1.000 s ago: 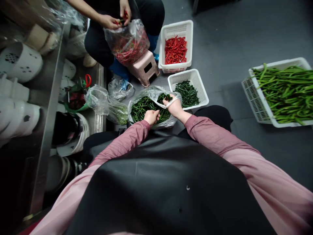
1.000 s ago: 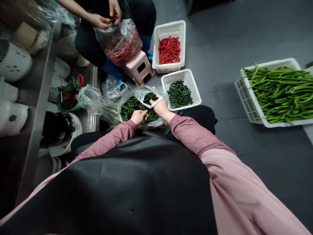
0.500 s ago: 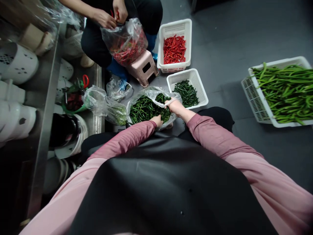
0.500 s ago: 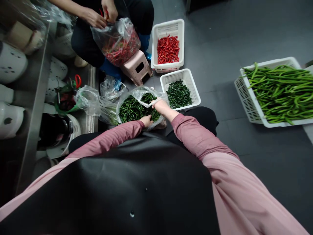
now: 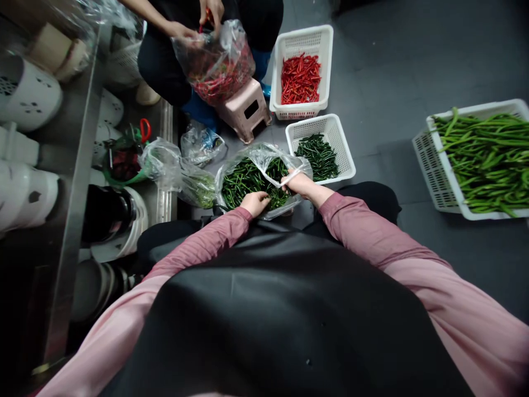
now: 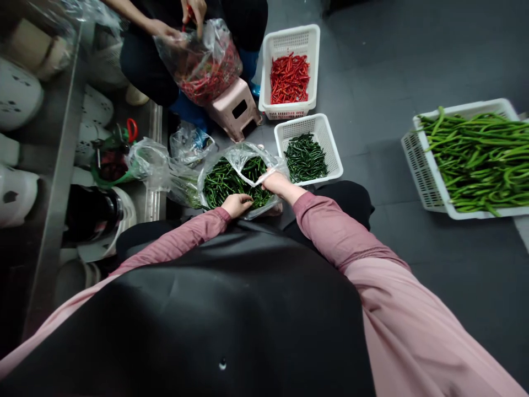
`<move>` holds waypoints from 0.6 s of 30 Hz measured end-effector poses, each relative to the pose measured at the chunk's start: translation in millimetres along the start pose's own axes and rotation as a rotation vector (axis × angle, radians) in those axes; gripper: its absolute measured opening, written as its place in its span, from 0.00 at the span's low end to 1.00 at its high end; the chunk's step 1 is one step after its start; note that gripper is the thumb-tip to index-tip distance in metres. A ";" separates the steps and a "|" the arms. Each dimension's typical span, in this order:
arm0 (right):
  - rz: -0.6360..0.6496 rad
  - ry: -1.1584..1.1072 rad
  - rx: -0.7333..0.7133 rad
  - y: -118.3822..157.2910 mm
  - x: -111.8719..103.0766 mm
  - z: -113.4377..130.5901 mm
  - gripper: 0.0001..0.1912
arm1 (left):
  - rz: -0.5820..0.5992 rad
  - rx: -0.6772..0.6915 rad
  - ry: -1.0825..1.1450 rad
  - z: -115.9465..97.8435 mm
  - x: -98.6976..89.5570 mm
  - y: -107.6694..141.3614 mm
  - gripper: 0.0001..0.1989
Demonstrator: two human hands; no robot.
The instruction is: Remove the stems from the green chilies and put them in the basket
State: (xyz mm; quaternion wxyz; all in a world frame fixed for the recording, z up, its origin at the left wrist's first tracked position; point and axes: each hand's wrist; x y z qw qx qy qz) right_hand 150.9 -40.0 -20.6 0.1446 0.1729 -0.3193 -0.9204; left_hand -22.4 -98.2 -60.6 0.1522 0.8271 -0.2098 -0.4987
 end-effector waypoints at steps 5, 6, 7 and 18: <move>0.176 -0.215 0.091 2.2 4.3 -1.1 0.08 | -0.192 -0.183 0.513 -8.9 -16.9 6.8 0.13; 0.212 -0.240 0.086 3.5 5.2 -1.2 0.10 | -0.166 -0.215 0.656 -11.9 -21.1 9.7 0.13; 0.261 -0.260 0.077 4.8 6.2 -1.5 0.12 | -0.138 -0.233 0.795 -15.0 -25.0 12.5 0.14; 0.527 -0.281 0.014 7.2 12.8 -7.6 0.15 | -0.019 -0.303 1.342 -35.3 -32.2 20.2 0.16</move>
Point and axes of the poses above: each hand's wrist, its own y-axis away from the middle knuckle, its own x-axis out of the palm, z = x × y, and after that the axes turned 4 degrees about x, right-handed
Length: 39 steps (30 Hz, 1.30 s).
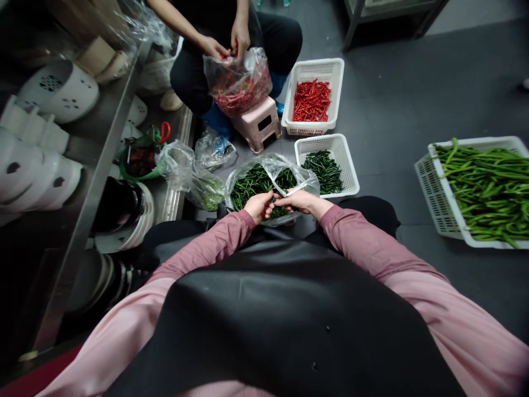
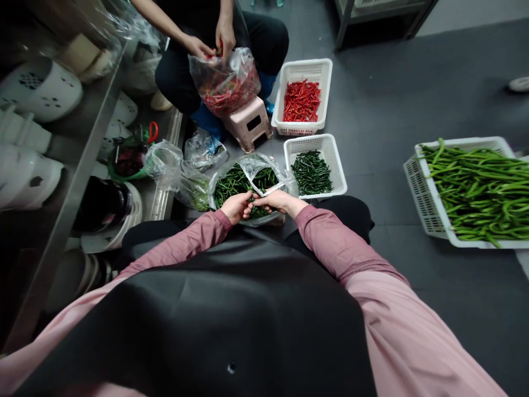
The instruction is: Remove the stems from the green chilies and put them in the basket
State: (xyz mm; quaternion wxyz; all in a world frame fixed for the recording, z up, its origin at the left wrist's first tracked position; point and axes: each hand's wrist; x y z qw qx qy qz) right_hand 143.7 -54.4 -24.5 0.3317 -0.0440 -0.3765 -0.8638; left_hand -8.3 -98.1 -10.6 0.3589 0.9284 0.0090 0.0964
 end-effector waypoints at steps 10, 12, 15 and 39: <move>-0.317 -0.043 0.054 1.0 -15.4 12.7 0.11 | -0.073 -0.004 -1.114 7.6 -16.2 2.5 0.20; -0.404 -0.048 0.025 2.0 -19.9 16.7 0.09 | -0.117 0.124 -1.489 6.1 -16.6 1.0 0.21; -0.464 -0.058 0.019 5.0 -21.6 20.8 0.08 | -0.086 0.241 -1.675 9.0 -6.2 -15.7 0.19; -0.409 0.167 -0.012 0.4 -21.1 11.5 0.10 | 0.150 0.052 -1.639 25.3 21.7 -81.8 0.20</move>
Point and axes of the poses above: each hand's wrist, its own y-axis away from the middle knuckle, its own x-axis out of the palm, z = x × y, and after that the axes turned 4 degrees about x, right-handed
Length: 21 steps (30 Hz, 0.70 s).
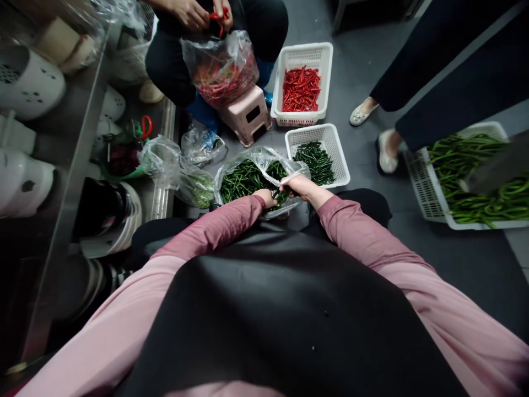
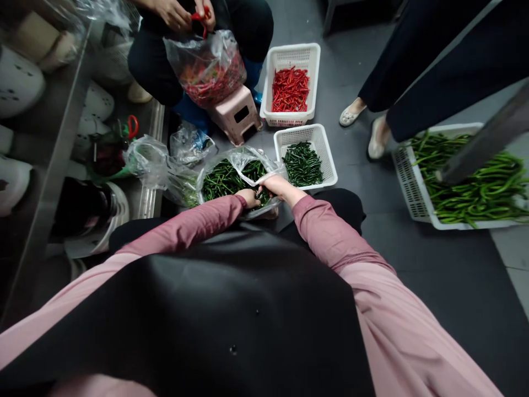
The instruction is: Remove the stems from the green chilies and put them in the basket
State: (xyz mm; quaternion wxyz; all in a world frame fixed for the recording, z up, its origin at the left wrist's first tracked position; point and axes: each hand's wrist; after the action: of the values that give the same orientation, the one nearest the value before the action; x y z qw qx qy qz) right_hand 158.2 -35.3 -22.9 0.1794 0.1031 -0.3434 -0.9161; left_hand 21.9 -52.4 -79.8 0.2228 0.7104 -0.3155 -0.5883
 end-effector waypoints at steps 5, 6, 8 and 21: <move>0.034 -0.060 0.069 -0.2 -0.8 1.0 0.09 | -0.119 0.046 0.244 29.1 -3.4 26.2 0.18; 0.040 -0.075 0.092 -0.1 -0.3 1.6 0.09 | -0.141 0.042 0.335 35.3 -4.0 32.3 0.18; 0.043 -0.093 0.129 -0.3 1.4 2.7 0.10 | -0.160 0.037 0.540 46.4 -5.1 43.2 0.18; 0.156 -0.152 -0.017 -12.8 20.9 -1.7 0.18 | -0.228 0.221 0.895 40.5 -14.1 49.3 0.12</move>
State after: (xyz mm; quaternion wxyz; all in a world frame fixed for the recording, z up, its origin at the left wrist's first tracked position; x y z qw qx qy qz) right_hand 136.3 -35.7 -34.1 0.2245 0.0047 -0.3554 -0.9073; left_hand -28.3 -74.8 -44.6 0.1937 0.9437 -0.1693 -0.2079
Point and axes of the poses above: each hand's wrist, its own y-axis away from the middle knuckle, its own x-axis out of the palm, z = x × y, and after that the axes turned 4 degrees about x, right-handed
